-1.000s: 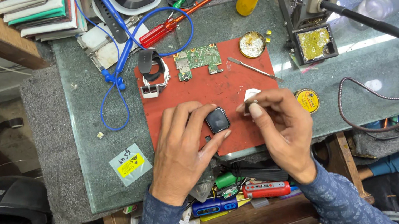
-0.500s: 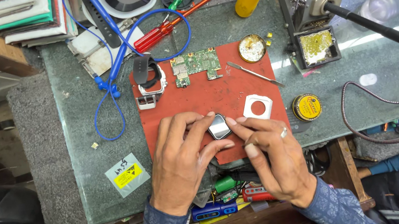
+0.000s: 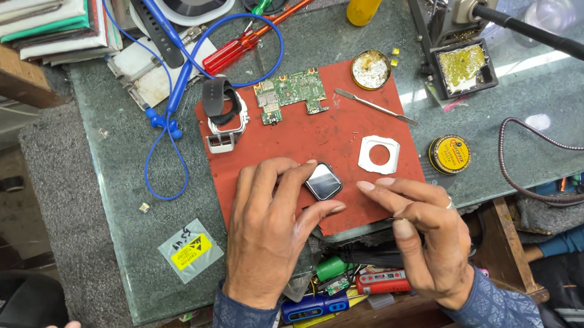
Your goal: The person disassembles a smartwatch by prying open the back cover and then uses tweezers to carefully remove internal components such as the battery and ribbon cables. The person handles the watch and its parts on a red mat while other tools and parts are visible on the workbench.
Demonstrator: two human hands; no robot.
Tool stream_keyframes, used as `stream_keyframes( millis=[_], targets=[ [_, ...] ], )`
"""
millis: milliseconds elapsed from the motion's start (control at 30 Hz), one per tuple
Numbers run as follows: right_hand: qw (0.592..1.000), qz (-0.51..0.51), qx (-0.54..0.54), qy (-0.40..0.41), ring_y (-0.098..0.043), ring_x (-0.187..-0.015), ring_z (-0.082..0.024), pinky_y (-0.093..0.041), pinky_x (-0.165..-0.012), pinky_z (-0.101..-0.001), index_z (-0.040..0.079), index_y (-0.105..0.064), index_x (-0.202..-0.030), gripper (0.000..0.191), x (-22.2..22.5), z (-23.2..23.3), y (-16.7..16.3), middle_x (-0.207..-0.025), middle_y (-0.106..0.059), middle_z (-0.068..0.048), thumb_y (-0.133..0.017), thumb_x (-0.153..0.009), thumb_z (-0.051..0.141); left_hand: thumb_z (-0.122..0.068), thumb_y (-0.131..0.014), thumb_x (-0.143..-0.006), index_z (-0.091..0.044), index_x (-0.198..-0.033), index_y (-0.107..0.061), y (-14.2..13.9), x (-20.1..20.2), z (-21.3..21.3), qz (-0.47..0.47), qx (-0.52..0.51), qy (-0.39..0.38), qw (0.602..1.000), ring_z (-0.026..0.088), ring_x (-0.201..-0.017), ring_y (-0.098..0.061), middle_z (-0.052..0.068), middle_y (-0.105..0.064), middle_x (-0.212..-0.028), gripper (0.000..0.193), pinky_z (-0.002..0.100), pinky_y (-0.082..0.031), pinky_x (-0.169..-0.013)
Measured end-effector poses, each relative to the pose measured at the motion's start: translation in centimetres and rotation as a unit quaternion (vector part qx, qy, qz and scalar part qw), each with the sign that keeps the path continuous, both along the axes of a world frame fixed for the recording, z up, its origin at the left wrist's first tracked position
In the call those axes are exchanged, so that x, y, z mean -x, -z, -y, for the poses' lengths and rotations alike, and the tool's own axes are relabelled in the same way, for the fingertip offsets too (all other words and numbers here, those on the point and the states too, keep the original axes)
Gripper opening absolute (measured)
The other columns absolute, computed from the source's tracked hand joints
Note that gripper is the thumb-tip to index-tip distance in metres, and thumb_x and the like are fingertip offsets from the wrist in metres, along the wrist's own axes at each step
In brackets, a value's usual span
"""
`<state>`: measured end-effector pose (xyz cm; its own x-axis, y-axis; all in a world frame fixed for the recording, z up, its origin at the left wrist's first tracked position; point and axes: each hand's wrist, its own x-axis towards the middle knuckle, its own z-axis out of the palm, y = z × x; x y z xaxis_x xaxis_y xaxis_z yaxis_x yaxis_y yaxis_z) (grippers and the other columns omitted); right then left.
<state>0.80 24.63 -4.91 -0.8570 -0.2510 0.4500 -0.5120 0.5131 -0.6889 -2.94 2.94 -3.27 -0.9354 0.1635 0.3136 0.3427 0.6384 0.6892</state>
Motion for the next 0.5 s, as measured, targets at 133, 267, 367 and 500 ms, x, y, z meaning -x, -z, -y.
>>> stream_keyframes(
  millis=[133,267,367,500],
  targets=[
    [0.999,-0.025,-0.016,0.021,-0.065,-0.109,-0.026,-0.054,-0.093,-0.0361,0.002,-0.043,-0.112,0.012,0.1,0.3,-0.1,-0.121,-0.073,-0.023,-0.051,-0.104,-0.001,-0.034,-0.087,-0.071,-0.005,-0.124,-0.065,-0.1,0.0,0.1,0.003,0.004,0.009,1.000,0.030,-0.103,-0.058,0.009,-0.061,-0.111,0.065,0.043,-0.051,-0.089],
    [0.999,-0.039,-0.006,0.036,-0.068,-0.102,-0.023,-0.056,-0.088,-0.0326,0.001,-0.048,-0.112,0.018,0.8,0.4,-0.7,-0.113,-0.074,-0.017,-0.058,-0.100,-0.007,-0.035,-0.087,-0.074,-0.004,-0.125,-0.064,0.0,0.0,0.0,0.011,0.007,0.007,1.000,0.030,-0.105,-0.058,0.009,-0.060,-0.113,0.064,0.043,-0.051,-0.090],
    [0.997,-0.055,0.000,0.057,-0.070,-0.096,-0.023,-0.056,-0.086,-0.0307,0.000,-0.056,-0.110,0.018,1.7,0.8,-1.2,-0.105,-0.073,-0.013,-0.065,-0.097,-0.009,-0.035,-0.088,-0.074,-0.003,-0.124,-0.064,-0.1,0.3,-0.2,0.018,0.007,0.002,1.000,0.030,-0.104,-0.058,0.010,-0.059,-0.112,0.063,0.043,-0.051,-0.090],
    [0.995,0.000,0.008,0.096,-0.070,-0.091,-0.024,-0.056,-0.082,-0.0292,-0.001,-0.064,-0.112,0.019,2.6,1.7,-2.2,-0.103,-0.071,-0.013,-0.069,-0.094,-0.007,-0.031,-0.087,-0.077,-0.004,-0.121,-0.066,0.0,0.5,-0.2,0.019,0.006,0.003,1.000,0.029,-0.106,-0.058,0.010,-0.059,-0.113,0.056,0.042,-0.051,-0.091]
  ],
)
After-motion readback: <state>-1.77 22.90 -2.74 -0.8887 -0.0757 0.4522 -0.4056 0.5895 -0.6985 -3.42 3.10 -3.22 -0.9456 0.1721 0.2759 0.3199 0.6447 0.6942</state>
